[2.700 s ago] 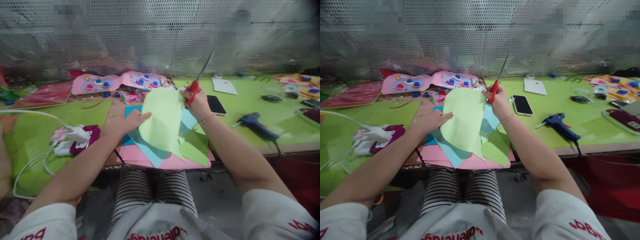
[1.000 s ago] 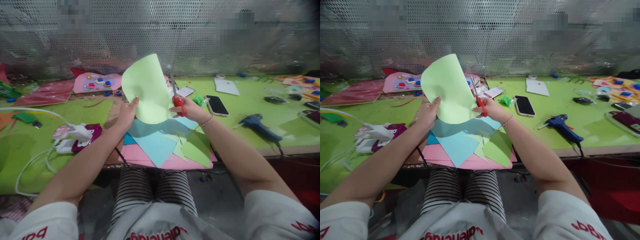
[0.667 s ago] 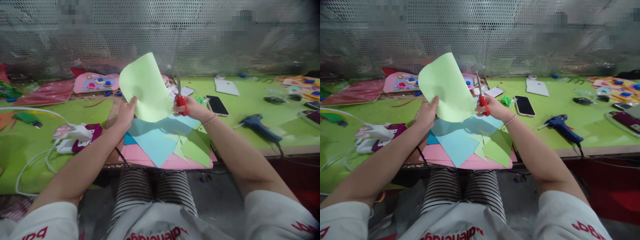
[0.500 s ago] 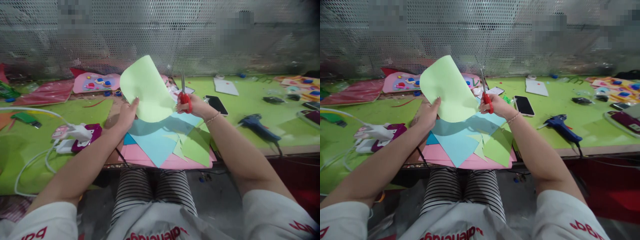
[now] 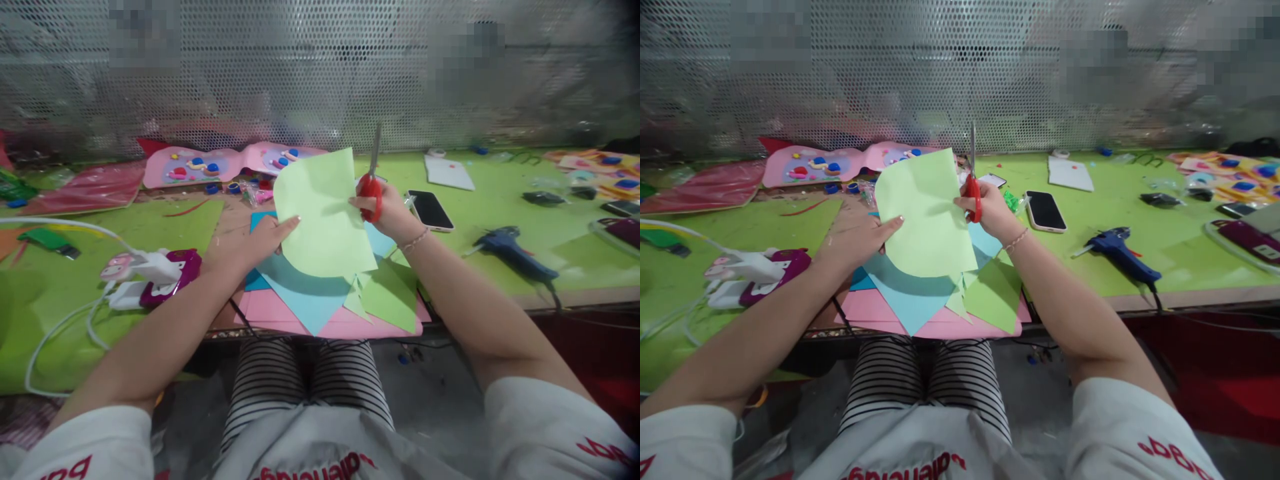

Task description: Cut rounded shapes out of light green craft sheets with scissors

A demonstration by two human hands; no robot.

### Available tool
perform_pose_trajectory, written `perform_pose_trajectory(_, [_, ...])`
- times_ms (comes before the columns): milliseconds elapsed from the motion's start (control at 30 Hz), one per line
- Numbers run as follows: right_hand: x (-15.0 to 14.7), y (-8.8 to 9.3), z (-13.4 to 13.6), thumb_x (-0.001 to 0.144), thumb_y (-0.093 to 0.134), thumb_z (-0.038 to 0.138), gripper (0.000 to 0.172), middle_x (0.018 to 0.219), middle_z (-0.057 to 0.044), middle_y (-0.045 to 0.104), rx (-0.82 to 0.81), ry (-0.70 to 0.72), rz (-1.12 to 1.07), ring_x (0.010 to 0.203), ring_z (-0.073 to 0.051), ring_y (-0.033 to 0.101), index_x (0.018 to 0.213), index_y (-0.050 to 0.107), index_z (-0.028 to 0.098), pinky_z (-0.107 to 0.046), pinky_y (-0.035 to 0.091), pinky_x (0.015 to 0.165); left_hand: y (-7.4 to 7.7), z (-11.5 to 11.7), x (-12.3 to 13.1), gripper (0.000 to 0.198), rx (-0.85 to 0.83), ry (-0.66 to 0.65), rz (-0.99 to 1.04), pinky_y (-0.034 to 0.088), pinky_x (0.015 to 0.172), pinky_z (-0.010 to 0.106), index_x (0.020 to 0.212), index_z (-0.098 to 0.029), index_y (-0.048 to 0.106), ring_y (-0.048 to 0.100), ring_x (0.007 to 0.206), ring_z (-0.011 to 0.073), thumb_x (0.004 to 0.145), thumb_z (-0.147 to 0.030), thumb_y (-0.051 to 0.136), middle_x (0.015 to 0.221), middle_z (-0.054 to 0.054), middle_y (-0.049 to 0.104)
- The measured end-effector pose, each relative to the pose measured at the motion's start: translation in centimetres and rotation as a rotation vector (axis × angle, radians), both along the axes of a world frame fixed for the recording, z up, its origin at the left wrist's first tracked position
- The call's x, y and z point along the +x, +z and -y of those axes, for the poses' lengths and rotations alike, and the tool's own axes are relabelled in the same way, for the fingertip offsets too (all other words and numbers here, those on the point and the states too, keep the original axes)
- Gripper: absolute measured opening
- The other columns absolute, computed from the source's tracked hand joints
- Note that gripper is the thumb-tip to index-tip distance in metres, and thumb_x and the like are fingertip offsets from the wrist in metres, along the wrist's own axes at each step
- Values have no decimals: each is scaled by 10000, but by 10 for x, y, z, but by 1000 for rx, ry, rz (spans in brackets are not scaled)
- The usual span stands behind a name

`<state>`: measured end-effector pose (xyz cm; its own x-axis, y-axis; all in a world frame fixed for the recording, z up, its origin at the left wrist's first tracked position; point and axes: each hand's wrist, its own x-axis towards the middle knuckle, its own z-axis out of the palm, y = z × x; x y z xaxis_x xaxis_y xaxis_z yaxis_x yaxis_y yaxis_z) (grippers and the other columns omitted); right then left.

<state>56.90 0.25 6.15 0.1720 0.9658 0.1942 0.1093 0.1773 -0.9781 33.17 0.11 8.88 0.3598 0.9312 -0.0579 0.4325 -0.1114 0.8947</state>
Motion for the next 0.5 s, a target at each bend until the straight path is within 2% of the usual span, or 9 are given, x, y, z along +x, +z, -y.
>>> perform_pose_trajectory(100, [9,0,-4,609,795,247,308,611,25,479,22,5,-46,518,-96,470,718,513,189,-217,408,420,-6,-5,-2,475,21,0,-19,412,473,288,397,-204,477,516,431,177,780,-424,653,352,25,430])
perform_pose_trajectory(200, [14,1,-6,598,813,316,348,669,17,514,35,17,-106,568,-100,508,745,521,196,-209,425,436,-14,-9,-4,459,11,-36,24,404,454,279,437,-203,517,498,425,165,793,-470,627,364,23,447])
perform_pose_trajectory(333, [11,0,-3,570,843,357,422,596,53,418,73,15,-94,515,-80,435,695,469,206,-212,404,429,-25,-14,-5,419,-35,-116,13,378,424,270,471,-193,554,465,398,146,768,-470,658,390,28,482])
perform_pose_trajectory(433, [7,-1,-3,591,831,278,431,569,66,348,120,-64,-20,500,-71,386,647,410,210,-218,406,457,-29,-16,-5,397,-42,-147,-37,393,441,294,478,-186,558,480,395,154,763,-438,672,427,48,509])
perform_pose_trajectory(500, [8,-1,-5,617,804,256,374,590,60,382,135,-133,-21,505,-79,405,677,438,215,-221,407,451,-27,-15,-4,394,-31,-130,-58,406,454,310,469,-189,542,505,414,172,756,-421,680,439,51,510])
